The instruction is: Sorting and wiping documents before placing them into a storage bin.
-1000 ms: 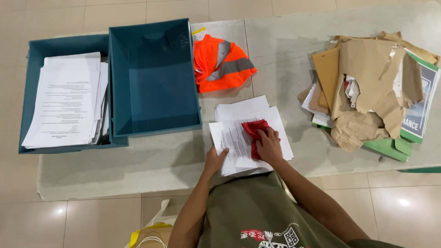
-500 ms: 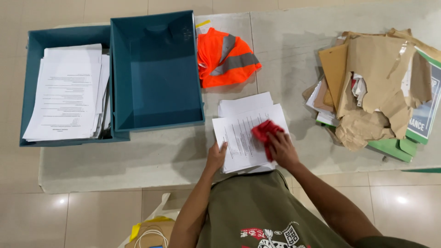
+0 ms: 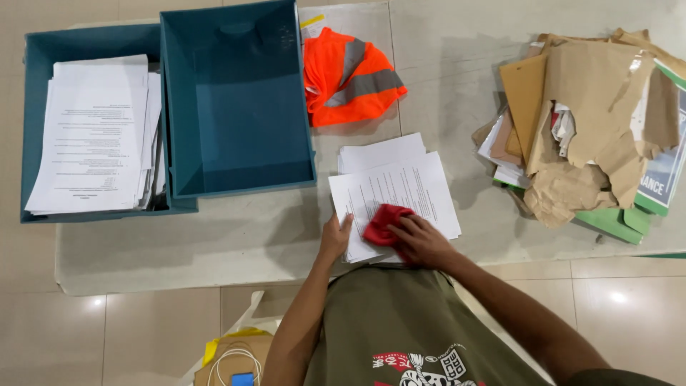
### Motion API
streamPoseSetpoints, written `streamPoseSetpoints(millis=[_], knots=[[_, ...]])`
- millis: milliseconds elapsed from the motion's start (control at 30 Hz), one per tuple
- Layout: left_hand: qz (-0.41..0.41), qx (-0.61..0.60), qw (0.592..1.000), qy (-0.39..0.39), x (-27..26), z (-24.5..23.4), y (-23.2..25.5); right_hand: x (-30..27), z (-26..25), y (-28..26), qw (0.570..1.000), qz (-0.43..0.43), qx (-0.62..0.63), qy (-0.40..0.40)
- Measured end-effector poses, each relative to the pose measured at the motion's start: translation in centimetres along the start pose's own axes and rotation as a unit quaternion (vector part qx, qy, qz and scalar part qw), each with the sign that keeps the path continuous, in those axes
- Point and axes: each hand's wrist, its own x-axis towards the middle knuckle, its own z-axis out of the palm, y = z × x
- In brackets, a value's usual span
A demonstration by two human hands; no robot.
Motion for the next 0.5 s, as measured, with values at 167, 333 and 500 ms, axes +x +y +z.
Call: streamPoseSetpoints(millis=[167,333,500], knots=[[-0.037,-0.019,0.999,-0.015,-0.3,0.0,-0.1,-2.0,0.3,4.5,0.996,0.077,-0.05,0.005],[-0.03,0.009,0.999,-0.003,-0.4,0.1,-0.6,6.0,2.7,2.4,0.949,0.257,-0.098,0.155],[0.044,0.029,0.998,0.026,0.1,0.3,-1.4,12.2,1.7,-3.4,0.997,0.033,0.049,0.054]])
